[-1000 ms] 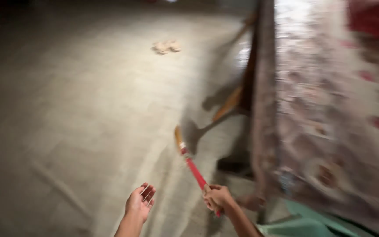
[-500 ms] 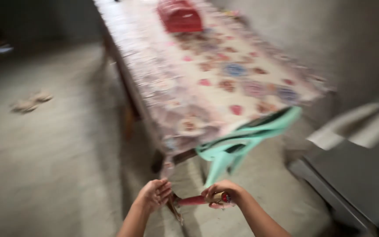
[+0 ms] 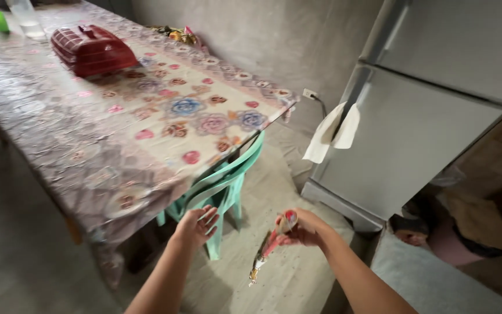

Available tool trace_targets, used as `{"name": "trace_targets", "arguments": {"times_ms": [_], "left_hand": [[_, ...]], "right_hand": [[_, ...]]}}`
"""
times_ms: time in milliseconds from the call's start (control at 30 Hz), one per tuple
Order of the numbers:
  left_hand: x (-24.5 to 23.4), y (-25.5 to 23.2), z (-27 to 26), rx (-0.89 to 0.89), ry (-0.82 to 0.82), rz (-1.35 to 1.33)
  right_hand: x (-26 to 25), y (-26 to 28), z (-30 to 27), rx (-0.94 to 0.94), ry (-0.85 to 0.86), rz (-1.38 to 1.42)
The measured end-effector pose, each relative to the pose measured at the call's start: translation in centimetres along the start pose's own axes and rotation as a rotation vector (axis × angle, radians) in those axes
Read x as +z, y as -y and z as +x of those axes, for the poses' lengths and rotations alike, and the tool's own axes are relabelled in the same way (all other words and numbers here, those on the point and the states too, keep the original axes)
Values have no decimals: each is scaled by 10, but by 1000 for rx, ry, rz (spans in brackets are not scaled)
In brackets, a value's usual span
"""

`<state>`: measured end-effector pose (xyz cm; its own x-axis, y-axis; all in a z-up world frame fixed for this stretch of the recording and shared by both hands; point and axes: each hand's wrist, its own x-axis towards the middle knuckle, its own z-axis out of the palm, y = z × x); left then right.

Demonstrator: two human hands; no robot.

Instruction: The person sweeps the floor with a broom, moving a trash bin, a piece of cardboard, and a wooden bench to clean the corners and the area under the dining table.

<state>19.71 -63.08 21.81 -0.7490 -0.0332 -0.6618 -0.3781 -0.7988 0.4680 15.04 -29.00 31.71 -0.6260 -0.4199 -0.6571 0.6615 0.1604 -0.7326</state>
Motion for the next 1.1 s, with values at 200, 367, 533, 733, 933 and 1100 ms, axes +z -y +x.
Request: {"name": "trace_targets", "arguments": {"times_ms": [200,367,533,733,933,1100], "left_hand": [[71,20,37,4,49,104],[127,49,71,-36,172,190],[147,40,76,30,50,123],[108,54,93,-10,-95,50],[67,86,121,-57,-238,11],[41,98,151,-35,-283,-1]], "right_hand": [[-33,62,-9,-58,83,67],[-34,100,14,-39,96,72],[-90,87,80,127,-1,272],[-199,-14,208,505,78,579],[-299,-54,256,424,-156,708],[-345,-88,255,369,-335,476]]}}
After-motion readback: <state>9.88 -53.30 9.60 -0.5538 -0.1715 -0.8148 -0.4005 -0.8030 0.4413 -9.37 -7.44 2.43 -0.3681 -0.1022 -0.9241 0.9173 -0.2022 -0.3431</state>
